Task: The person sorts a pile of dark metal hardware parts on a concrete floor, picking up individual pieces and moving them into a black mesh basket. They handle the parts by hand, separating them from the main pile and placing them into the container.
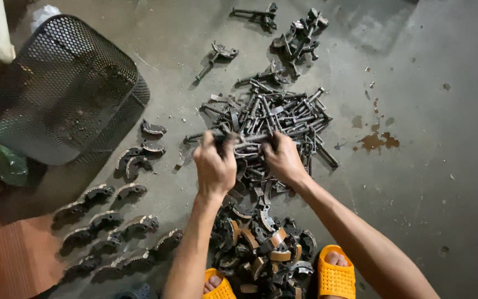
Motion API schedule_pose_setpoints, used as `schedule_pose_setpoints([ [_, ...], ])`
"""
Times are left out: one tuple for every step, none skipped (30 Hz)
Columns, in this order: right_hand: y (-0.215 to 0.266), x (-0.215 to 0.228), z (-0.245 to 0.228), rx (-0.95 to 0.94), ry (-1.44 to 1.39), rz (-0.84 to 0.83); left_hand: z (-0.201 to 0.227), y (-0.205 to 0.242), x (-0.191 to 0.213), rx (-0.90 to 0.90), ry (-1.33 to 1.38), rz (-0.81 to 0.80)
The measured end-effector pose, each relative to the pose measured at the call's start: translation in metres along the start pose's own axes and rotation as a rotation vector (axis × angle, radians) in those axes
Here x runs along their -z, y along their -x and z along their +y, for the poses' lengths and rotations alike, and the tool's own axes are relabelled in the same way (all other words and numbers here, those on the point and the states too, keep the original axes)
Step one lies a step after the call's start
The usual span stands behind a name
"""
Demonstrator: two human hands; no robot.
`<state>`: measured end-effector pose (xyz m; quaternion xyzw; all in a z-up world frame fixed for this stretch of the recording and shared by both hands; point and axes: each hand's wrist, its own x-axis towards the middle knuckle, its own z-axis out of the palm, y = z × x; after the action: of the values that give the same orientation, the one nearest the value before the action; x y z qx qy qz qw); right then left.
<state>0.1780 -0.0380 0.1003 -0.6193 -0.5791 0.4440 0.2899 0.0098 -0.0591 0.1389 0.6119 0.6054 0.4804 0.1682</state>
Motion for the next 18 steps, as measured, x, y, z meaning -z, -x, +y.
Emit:
schedule_pose_setpoints([
  [0.0,-0.003,0.0,-0.003,-0.004,0.001,-0.002,-0.002,0.003,0.0,-0.002,-0.004],
  [0.001,-0.005,0.0,0.217,0.033,0.153,-0.003,-0.003,0.007,0.312,0.203,-0.031],
  [0.002,-0.008,-0.001,0.437,0.071,0.306,-0.004,-0.005,0.011,0.625,0.408,-0.055],
  [-0.013,-0.01,0.032,0.439,0.069,0.301,-0.005,-0.007,0.013,0.627,0.406,-0.05],
  [-0.029,-0.012,0.065,0.585,0.13,0.322,-0.006,-0.01,0.016,0.88,0.593,-0.102],
  [-0.043,-0.013,0.098,0.729,0.193,0.351,-0.006,-0.013,0.017,1.127,0.781,-0.165],
  [-0.036,0.005,0.073,0.728,0.191,0.355,-0.011,-0.006,0.015,1.124,0.779,-0.169],
  [-0.03,0.024,0.049,0.676,0.198,0.382,-0.018,0.002,0.011,1.142,0.804,-0.129],
  [-0.025,0.042,0.025,0.625,0.204,0.409,-0.025,0.01,0.007,1.16,0.829,-0.089],
  [-0.025,0.049,0.022,0.622,0.206,0.405,-0.042,0.017,0.005,1.164,0.831,-0.088],
  [-0.025,0.056,0.018,0.652,0.264,0.297,-0.059,0.024,0.002,0.965,0.6,-0.091],
  [-0.027,0.064,0.014,0.681,0.32,0.191,-0.075,0.028,-0.002,0.757,0.375,-0.095],
  [-0.02,0.058,0.002,0.68,0.323,0.19,-0.073,0.029,-0.003,0.759,0.378,-0.095],
  [-0.014,0.052,-0.011,0.68,0.452,0.032,-0.071,0.03,-0.004,0.61,0.281,-0.112],
  [-0.008,0.046,-0.025,0.676,0.58,-0.128,-0.069,0.03,-0.005,0.462,0.183,-0.128],
  [-0.023,0.033,0.008,0.68,0.583,-0.129,-0.076,0.031,-0.012,0.462,0.186,-0.123],
  [-0.039,0.021,0.04,0.689,0.654,-0.115,-0.083,0.031,-0.02,0.319,0.138,-0.123],
  [-0.054,0.007,0.072,0.694,0.723,-0.1,-0.092,0.031,-0.026,0.176,0.088,-0.128],
])
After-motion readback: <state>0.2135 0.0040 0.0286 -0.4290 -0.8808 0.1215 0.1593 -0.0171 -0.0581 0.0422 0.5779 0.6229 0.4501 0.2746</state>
